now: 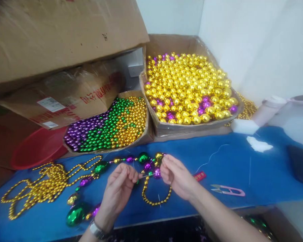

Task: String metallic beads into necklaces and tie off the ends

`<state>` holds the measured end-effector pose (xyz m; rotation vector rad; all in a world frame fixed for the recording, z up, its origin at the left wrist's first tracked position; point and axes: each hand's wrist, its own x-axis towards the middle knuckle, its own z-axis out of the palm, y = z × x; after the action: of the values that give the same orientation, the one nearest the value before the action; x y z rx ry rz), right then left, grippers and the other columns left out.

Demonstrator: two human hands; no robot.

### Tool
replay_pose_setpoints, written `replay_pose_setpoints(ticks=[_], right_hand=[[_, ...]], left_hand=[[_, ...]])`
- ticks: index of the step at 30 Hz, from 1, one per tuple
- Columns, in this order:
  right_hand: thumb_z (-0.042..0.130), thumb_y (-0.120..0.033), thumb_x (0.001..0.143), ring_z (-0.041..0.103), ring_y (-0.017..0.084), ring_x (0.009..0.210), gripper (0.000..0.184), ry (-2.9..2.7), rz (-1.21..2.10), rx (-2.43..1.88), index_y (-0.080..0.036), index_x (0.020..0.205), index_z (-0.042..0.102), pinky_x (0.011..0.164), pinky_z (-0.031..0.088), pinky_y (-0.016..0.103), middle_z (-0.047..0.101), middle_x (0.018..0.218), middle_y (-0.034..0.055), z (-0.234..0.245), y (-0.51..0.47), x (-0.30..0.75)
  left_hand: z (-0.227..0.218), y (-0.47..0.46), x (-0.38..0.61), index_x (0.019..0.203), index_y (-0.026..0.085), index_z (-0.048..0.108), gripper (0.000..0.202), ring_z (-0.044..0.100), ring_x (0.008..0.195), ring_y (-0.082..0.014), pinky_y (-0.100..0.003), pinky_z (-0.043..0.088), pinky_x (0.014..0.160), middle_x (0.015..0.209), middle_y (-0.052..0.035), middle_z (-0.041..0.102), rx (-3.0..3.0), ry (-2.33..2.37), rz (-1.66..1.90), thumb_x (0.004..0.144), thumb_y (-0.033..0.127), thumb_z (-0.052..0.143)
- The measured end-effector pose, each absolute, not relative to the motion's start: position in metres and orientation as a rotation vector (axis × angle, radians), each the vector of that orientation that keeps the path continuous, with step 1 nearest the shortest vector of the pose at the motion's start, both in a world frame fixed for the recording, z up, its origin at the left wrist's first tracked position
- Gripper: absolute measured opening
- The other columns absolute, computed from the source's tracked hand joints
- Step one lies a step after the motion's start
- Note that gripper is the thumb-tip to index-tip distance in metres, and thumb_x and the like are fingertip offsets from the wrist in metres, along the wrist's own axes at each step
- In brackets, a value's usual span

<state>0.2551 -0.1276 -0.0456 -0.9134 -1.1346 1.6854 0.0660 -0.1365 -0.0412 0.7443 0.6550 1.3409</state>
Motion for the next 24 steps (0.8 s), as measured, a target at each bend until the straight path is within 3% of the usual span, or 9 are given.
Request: replay_pose_setpoints(ticks=[3, 5, 8, 10, 15, 20, 24], right_hand=[[0.032, -0.044, 0.095, 0.032, 0.008, 0.050, 0.029, -1.221, 1.672, -0.941, -0.024, 0.074, 0.027, 0.044, 0.027, 0.019, 0.028, 0.063, -0.0074, -0.057, -0.128, 0.263], [0.030, -0.043, 0.096, 0.041, 0.008, 0.053, 0.028, -1.351, 1.633, -0.964, -0.023, 0.076, 0.033, 0.047, 0.034, 0.020, 0.038, 0.064, -0.0055, -0.060, -0.127, 0.270], [0.033, -0.041, 0.096, 0.054, 0.012, 0.066, 0.029, -1.651, 1.467, -0.988, -0.019, 0.086, 0.050, 0.060, 0.045, 0.026, 0.056, 0.074, 0.0013, -0.048, -0.121, 0.283], [0.038, -0.037, 0.096, 0.056, 0.015, 0.077, 0.027, -1.862, 1.260, -0.977, -0.018, 0.091, 0.057, 0.072, 0.045, 0.030, 0.060, 0.083, 0.0041, -0.030, -0.113, 0.290], [0.044, -0.030, 0.093, 0.048, 0.019, 0.102, 0.021, -2.258, 0.762, -0.785, -0.020, 0.089, 0.063, 0.090, 0.038, 0.036, 0.056, 0.108, 0.0083, 0.001, -0.091, 0.279], [0.044, -0.031, 0.093, 0.053, 0.017, 0.098, 0.022, -2.424, 0.529, -0.656, -0.021, 0.092, 0.064, 0.085, 0.044, 0.031, 0.059, 0.108, 0.0066, -0.005, -0.067, 0.241], [0.043, -0.031, 0.094, 0.056, 0.017, 0.095, 0.025, -2.334, 0.470, -0.794, -0.022, 0.111, 0.058, 0.081, 0.047, 0.033, 0.051, 0.121, 0.0094, -0.011, -0.067, 0.237]], left_hand=[[-0.052, -0.139, 0.060, 0.068, 0.017, 0.050, 0.023, 0.048, 0.059, -0.0112, -0.033, 0.045, 0.073, 0.061, 0.0026, 0.051, 0.775, 0.730, 1.305, 0.091, 0.020, 0.047], [-0.055, -0.142, 0.059, 0.069, 0.017, 0.050, 0.023, 0.048, 0.060, -0.0113, -0.032, 0.045, 0.073, 0.062, 0.0022, 0.051, 0.792, 0.802, 1.254, 0.091, 0.022, 0.047], [-0.049, -0.142, 0.059, 0.075, 0.016, 0.054, 0.022, 0.050, 0.065, -0.0122, -0.032, 0.044, 0.075, 0.068, 0.0004, 0.054, 0.844, 0.915, 1.170, 0.092, 0.028, 0.047], [-0.041, -0.139, 0.061, 0.083, 0.015, 0.058, 0.022, 0.052, 0.068, -0.0129, -0.031, 0.043, 0.075, 0.071, -0.0007, 0.056, 0.908, 0.966, 1.104, 0.092, 0.031, 0.046], [-0.023, -0.132, 0.065, 0.094, 0.015, 0.061, 0.020, 0.051, 0.070, -0.0130, -0.027, 0.040, 0.069, 0.072, -0.0004, 0.056, 1.155, 1.022, 0.949, 0.089, 0.031, 0.052], [-0.021, -0.133, 0.067, 0.078, 0.015, 0.060, 0.018, 0.048, 0.065, -0.0121, -0.025, 0.038, 0.064, 0.065, 0.0012, 0.055, 1.308, 1.045, 0.901, 0.087, 0.031, 0.056], [-0.025, -0.136, 0.064, 0.078, 0.016, 0.059, 0.017, 0.048, 0.061, -0.0117, -0.024, 0.038, 0.061, 0.064, 0.0013, 0.055, 1.189, 1.093, 0.968, 0.086, 0.031, 0.057]])
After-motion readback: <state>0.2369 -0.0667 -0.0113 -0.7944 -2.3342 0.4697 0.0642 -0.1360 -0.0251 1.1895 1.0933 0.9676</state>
